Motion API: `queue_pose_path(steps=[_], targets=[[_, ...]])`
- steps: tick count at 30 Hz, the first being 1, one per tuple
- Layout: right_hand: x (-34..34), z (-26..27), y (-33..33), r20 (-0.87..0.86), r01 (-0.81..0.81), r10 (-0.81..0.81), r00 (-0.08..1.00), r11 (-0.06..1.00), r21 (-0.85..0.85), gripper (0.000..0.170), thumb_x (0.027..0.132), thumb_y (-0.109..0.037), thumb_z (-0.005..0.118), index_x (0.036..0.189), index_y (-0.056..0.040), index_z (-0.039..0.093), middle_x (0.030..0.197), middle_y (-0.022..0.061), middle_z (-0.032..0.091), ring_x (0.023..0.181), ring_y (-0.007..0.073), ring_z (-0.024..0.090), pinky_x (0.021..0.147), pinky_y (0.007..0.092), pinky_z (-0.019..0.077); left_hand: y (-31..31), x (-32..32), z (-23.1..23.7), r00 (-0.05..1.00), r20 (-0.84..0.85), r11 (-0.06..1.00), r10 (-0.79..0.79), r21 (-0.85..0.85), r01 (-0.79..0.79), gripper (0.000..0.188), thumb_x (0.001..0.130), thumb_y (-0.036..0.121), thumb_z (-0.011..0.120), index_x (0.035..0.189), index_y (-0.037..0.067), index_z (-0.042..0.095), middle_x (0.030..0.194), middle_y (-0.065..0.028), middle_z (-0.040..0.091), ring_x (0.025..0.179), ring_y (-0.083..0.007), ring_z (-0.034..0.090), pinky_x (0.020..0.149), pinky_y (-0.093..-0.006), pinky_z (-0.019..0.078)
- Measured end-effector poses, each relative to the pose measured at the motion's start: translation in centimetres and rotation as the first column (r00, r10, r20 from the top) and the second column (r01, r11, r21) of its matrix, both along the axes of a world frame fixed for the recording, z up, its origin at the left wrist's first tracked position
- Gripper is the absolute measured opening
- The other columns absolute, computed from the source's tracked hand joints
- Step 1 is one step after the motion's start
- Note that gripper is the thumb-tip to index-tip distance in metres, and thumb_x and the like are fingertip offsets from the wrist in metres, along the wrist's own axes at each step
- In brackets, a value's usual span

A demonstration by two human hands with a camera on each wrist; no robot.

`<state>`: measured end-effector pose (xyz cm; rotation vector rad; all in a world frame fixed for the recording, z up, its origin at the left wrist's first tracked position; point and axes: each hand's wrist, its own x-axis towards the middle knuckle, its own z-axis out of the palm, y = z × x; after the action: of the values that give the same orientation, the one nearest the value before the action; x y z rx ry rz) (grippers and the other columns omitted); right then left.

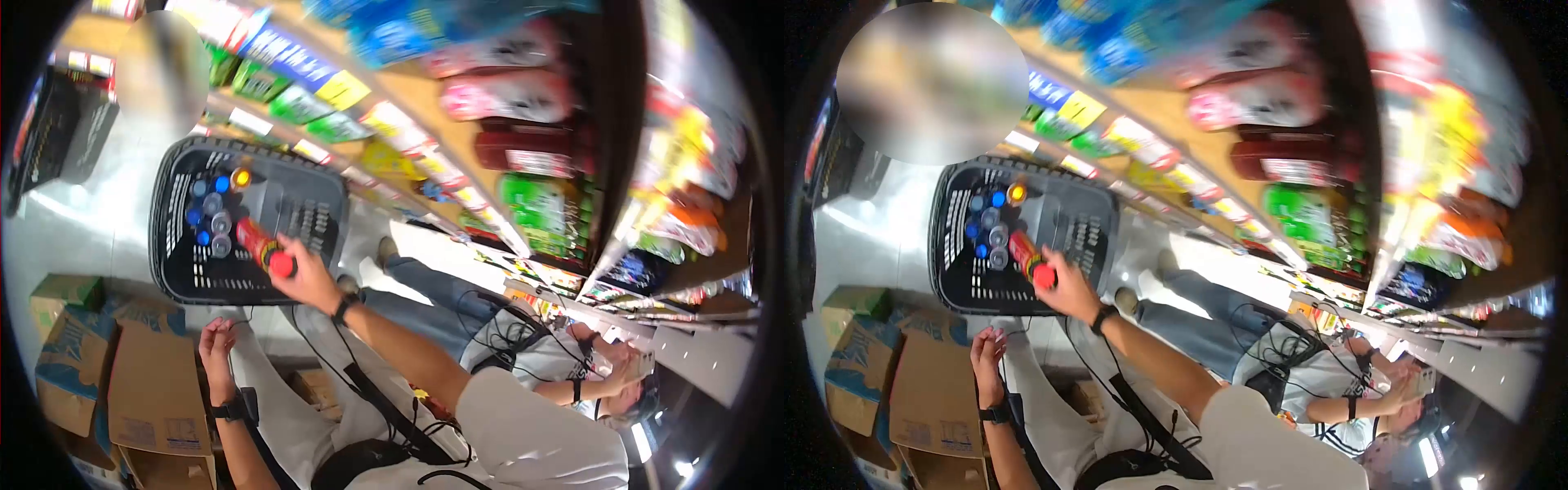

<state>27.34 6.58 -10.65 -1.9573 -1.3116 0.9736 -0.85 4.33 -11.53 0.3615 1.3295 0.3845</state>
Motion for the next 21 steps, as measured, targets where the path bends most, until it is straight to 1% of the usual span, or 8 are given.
queue_pose_path(steps=[2, 4, 6, 10, 11, 14, 17, 21], targets=[[0.3, 9.4, -0.6, 0.016, -0.031, 0.029, 0.999, 0.992, 0.121, 0.047, 0.081, -0.016, 0.084, 0.111, -0.0004, 0.051, 0.112, 0.0238, 0.072, 0.105, 0.0402, 0.071, 0.088, 0.0418, 0.0569, 0.9, 0.7, 2.0, 1.000, 0.029, 1.000, -0.008, 0.020, 0.007, 0.044, 0.102, 0.034, 0.058, 0.138, 0.007, 0.056, 0.134, -0.0120, 0.064, 0.117, -0.0255, 0.064, 0.101, -0.0405, 0.0460], [1.6, 16.5, -2.0, -0.221, 0.039, -0.009, 0.975, 0.991, 0.129, 0.045, 0.082, -0.015, 0.086, 0.107, -0.0022, 0.052, 0.113, 0.0189, 0.073, 0.109, 0.0256, 0.072, 0.088, 0.0362, 0.0563, 3.5, 2.9, 9.0, 0.988, 0.104, 0.991, -0.113, 0.090, 0.104, 0.059, 0.101, 0.038, 0.058, 0.153, 0.013, 0.046, 0.146, -0.0161, 0.056, 0.123, -0.0288, 0.061, 0.103, -0.0423, 0.0459], [3.3, 22.7, -3.9, -0.357, 0.109, -0.072, 0.931, 0.990, 0.085, 0.036, 0.085, -0.013, 0.085, 0.101, -0.0052, 0.054, 0.097, 0.0042, 0.068, 0.095, 0.0051, 0.062, 0.078, 0.0258, 0.0532, 5.2, 5.1, 15.4, 0.948, 0.208, 0.961, -0.241, 0.187, 0.203, 0.064, 0.101, 0.042, 0.060, 0.153, 0.007, 0.045, 0.144, -0.0176, 0.058, 0.123, -0.0276, 0.061, 0.106, -0.0403, 0.0454], [6.0, 32.4, -7.1, -0.654, 0.308, -0.207, 0.728, 0.950, 0.042, 0.026, 0.089, -0.002, 0.079, 0.105, -0.0054, 0.059, 0.102, -0.0027, 0.063, 0.098, 0.0040, 0.059, 0.084, 0.0237, 0.0510, 5.7, 7.7, 23.9, 0.591, 0.467, 0.748, -0.658, 0.496, 0.440, 0.077, 0.095, 0.051, 0.067, 0.143, -0.007, 0.051, 0.132, -0.0179, 0.065, 0.124, -0.0272, 0.063, 0.108, -0.0411, 0.0480], [6.2, 33.8, -7.7, -0.655, 0.396, -0.257, 0.710, 0.915, 0.071, 0.023, 0.091, -0.002, 0.078, 0.106, -0.0047, 0.061, 0.100, -0.0033, 0.063, 0.096, 0.0040, 0.058, 0.082, 0.0228, 0.0502, 5.1, 8.3, 24.9, 0.456, 0.608, 0.752, -0.650, 0.425, 0.504, 0.080, 0.094, 0.051, 0.069, 0.144, -0.008, 0.049, 0.131, -0.0186, 0.065, 0.118, -0.0283, 0.066, 0.101, -0.0432, 0.0539], [8.5, 39.1, -9.6, -0.667, 0.513, -0.377, 0.642, 0.858, 0.009, 0.023, 0.095, -0.023, 0.077, 0.107, -0.0078, 0.065, 0.096, -0.0033, 0.066, 0.089, 0.0034, 0.062, 0.077, 0.0229, 0.0521, 4.5, 12.8, 35.4, 0.293, 0.673, 0.691, -0.679, 0.450, 0.566, 0.079, 0.094, 0.046, 0.071, 0.147, -0.006, 0.044, 0.126, -0.0209, 0.067, 0.112, -0.0303, 0.069, 0.094, -0.0445, 0.0586], [10.2, 44.6, -11.8, -0.726, 0.631, -0.521, 0.449, 0.760, -0.155, 0.040, 0.101, -0.042, 0.067, 0.123, -0.0089, 0.065, 0.103, 0.0012, 0.072, 0.092, 0.0092, 0.069, 0.078, 0.0270, 0.0574, 3.3, 16.7, 39.9, 0.268, 0.675, 0.677, -0.687, 0.461, 0.574, 0.072, 0.096, 0.044, 0.070, 0.143, -0.005, 0.047, 0.121, -0.0223, 0.068, 0.104, -0.0295, 0.072, 0.087, -0.0430, 0.0607], [13.3, 46.4, -15.7, -0.899, 0.636, -0.369, 0.234, 0.758, -0.146, 0.066, 0.106, -0.063, 0.035, 0.138, -0.0089, 0.055, 0.121, 0.0071, 0.071, 0.112, 0.0188, 0.070, 0.095, 0.0348, 0.0568, 2.8, 23.4, 45.3, 0.197, 0.621, 0.565, -0.759, 0.478, 0.673, 0.077, 0.098, 0.055, 0.061, 0.147, -0.002, 0.041, 0.120, -0.0241, 0.066, 0.098, -0.0314, 0.073, 0.080, -0.0421, 0.0623]])
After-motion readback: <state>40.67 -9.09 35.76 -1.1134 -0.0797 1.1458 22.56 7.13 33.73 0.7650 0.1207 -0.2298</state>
